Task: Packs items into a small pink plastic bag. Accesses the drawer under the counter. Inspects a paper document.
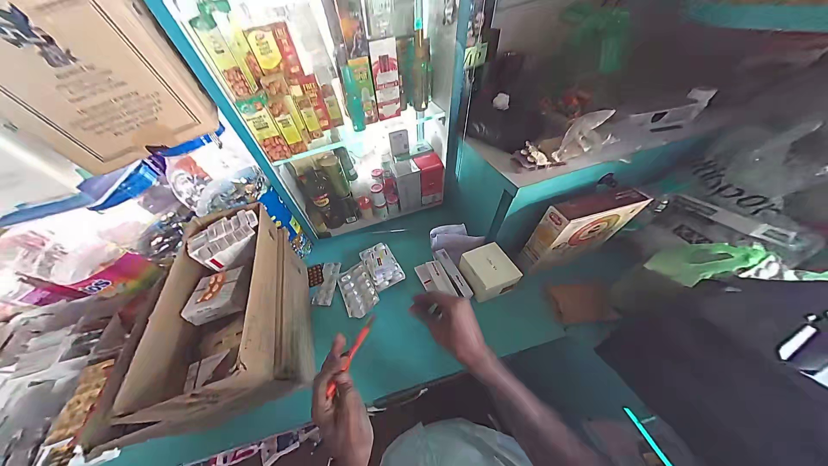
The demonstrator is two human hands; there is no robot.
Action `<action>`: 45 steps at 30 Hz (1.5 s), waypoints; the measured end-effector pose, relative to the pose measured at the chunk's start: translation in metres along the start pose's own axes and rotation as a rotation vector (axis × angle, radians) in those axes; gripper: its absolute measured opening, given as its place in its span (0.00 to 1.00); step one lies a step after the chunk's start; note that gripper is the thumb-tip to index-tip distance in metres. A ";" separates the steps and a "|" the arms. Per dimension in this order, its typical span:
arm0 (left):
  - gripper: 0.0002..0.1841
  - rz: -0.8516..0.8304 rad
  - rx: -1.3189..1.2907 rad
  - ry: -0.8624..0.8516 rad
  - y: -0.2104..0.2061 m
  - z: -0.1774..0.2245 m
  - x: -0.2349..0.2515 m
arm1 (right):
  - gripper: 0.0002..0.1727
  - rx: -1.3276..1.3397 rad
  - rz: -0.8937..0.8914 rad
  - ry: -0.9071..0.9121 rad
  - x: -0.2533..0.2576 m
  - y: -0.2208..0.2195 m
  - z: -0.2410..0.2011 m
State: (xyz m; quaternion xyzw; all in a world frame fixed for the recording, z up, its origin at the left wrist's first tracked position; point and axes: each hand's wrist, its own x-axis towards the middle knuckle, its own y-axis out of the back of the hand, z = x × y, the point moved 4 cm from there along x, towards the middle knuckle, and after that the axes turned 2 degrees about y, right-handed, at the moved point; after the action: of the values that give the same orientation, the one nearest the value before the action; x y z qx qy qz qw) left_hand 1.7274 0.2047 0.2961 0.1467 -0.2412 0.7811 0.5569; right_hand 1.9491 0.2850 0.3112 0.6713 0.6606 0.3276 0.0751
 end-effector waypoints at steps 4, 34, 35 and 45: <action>0.15 -0.282 0.647 -0.323 0.012 -0.052 -0.002 | 0.20 -0.465 0.080 -0.040 0.089 0.051 0.048; 0.19 -0.261 0.707 -0.370 -0.009 0.029 0.032 | 0.18 0.819 0.112 -0.127 0.034 0.059 -0.025; 0.12 -0.260 0.714 -0.392 -0.005 0.030 0.029 | 0.16 0.867 0.095 -0.152 0.032 0.056 -0.019; 0.14 0.376 -0.430 0.543 0.013 0.000 0.022 | 0.21 0.887 0.088 -0.241 0.030 0.036 0.018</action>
State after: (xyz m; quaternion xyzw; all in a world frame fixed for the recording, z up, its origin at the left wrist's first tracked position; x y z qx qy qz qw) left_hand 1.7074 0.2186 0.3042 -0.2317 -0.2658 0.8115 0.4659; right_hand 1.9866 0.3145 0.3271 0.6993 0.6943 -0.0643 -0.1572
